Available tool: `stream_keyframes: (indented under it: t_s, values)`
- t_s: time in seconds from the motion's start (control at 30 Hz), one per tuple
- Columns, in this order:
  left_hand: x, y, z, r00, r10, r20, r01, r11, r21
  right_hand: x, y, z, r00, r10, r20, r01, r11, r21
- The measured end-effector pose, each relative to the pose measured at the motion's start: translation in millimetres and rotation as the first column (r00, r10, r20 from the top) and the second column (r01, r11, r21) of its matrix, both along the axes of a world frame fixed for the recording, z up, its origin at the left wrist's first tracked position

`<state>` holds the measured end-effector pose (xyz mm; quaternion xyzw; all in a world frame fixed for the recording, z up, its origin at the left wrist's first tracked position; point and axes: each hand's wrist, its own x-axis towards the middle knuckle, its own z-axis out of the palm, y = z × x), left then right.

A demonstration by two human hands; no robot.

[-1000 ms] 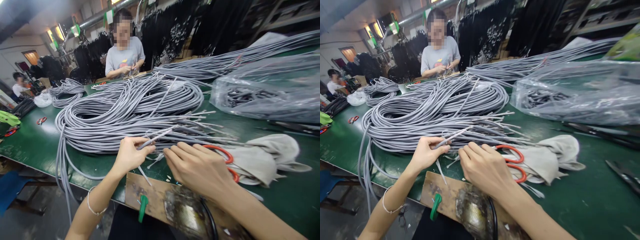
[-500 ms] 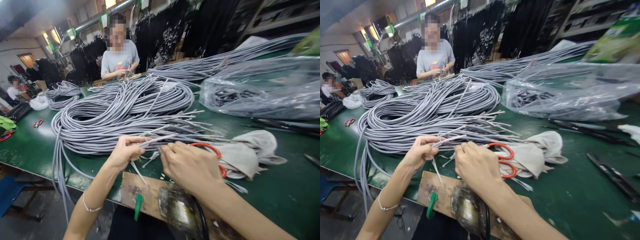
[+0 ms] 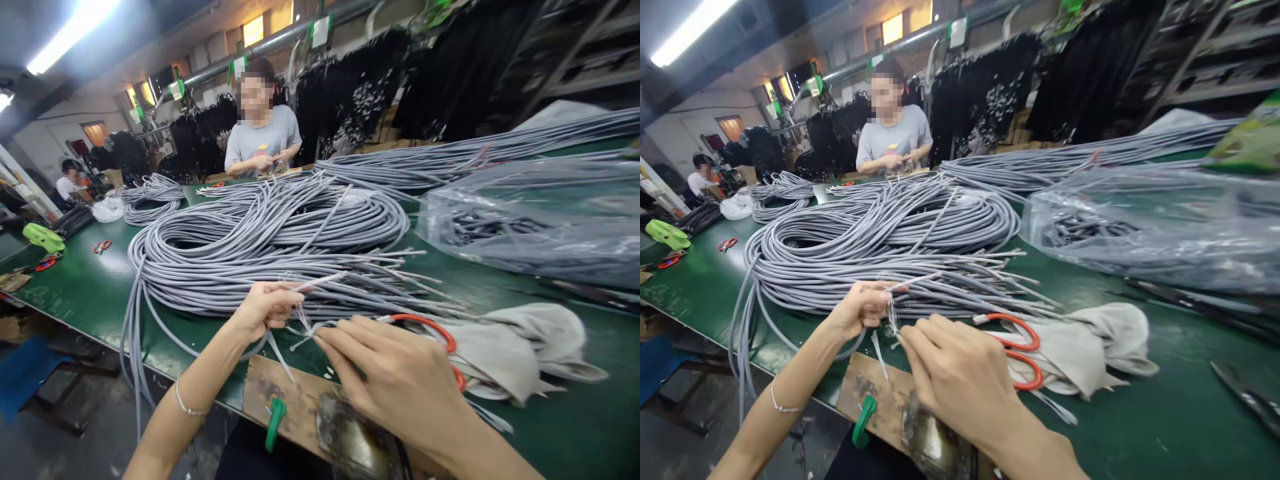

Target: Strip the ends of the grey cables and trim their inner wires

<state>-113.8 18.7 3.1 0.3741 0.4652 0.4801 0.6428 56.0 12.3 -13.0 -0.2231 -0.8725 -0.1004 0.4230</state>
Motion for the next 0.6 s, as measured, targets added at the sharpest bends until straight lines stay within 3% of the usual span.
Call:
stream_keyframes:
  t_s: [0.1, 0.3, 0.37, 0.47, 0.6]
  values:
    - [0.4, -3.3, -1.4, 0.968, 0.012, -0.250, 0.002, 0.998, 0.055, -0.4, 3.5, -2.1, 0.995, -0.090, 0.035, 0.087, 0.993, 0.076]
    - [-2.3, -6.8, -6.8, 0.785, 0.125, -0.607, 0.020, 0.974, 0.227, -0.3, 5.8, -9.1, 0.972, -0.210, 0.109, 0.194, 0.971, 0.139]
    - [-3.3, -6.3, -9.7, 0.746, 0.102, -0.658, 0.046, 0.978, 0.204, -1.5, 6.8, -12.5, 0.964, -0.220, 0.151, 0.200, 0.970, 0.135]
    - [-3.1, -5.8, -12.6, 0.745, 0.062, -0.665, 0.070, 0.983, 0.170, -4.1, 7.9, -17.6, 0.958, -0.192, 0.215, 0.170, 0.978, 0.116]
    - [-0.6, -6.8, -11.5, 0.705, 0.108, -0.701, 0.067, 0.974, 0.218, -5.4, 8.5, -21.2, 0.958, -0.185, 0.221, 0.163, 0.980, 0.111]
